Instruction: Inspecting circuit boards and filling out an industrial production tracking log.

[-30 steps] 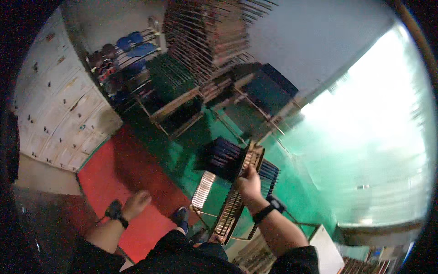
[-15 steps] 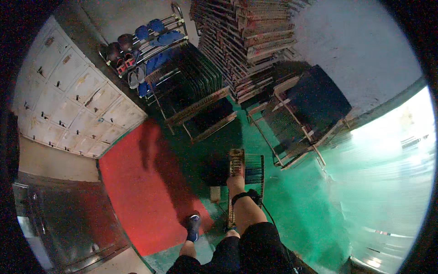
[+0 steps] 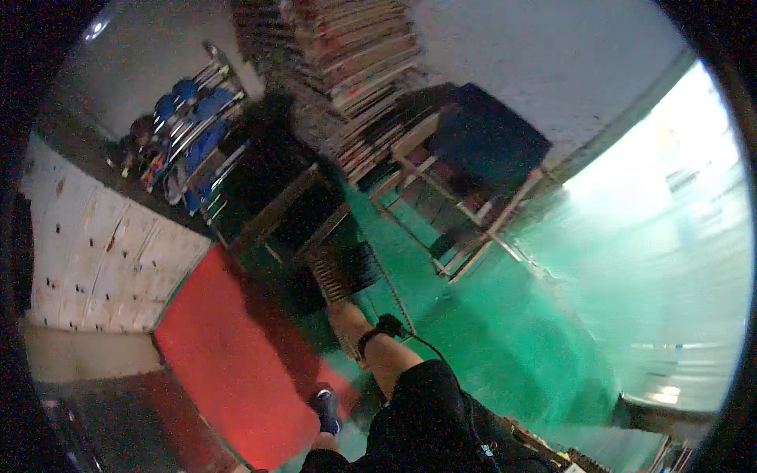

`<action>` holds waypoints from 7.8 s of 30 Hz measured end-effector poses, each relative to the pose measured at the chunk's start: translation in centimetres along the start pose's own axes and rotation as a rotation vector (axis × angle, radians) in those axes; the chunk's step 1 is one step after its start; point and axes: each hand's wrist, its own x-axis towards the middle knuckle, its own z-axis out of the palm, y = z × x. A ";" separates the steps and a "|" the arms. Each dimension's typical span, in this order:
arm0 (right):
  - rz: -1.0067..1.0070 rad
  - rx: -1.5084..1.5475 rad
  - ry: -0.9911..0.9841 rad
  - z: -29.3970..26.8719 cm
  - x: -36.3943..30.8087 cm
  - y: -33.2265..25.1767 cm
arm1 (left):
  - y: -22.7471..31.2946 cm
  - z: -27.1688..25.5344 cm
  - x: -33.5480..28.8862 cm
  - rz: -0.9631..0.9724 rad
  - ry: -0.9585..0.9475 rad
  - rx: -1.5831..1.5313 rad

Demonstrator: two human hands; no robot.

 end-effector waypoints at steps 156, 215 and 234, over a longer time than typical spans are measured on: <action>1.133 -0.444 2.532 4.6 -112.4 -8.4 | 9.6 45.3 -29.4 0.845 -2.012 1.313; 0.044 -0.466 0.009 -9.1 5.8 -4.2 | 7.8 5.4 18.2 0.307 -0.063 0.008; 0.269 0.650 0.491 -48.4 -22.6 -13.5 | 35.2 32.7 29.2 -0.260 -0.212 -0.476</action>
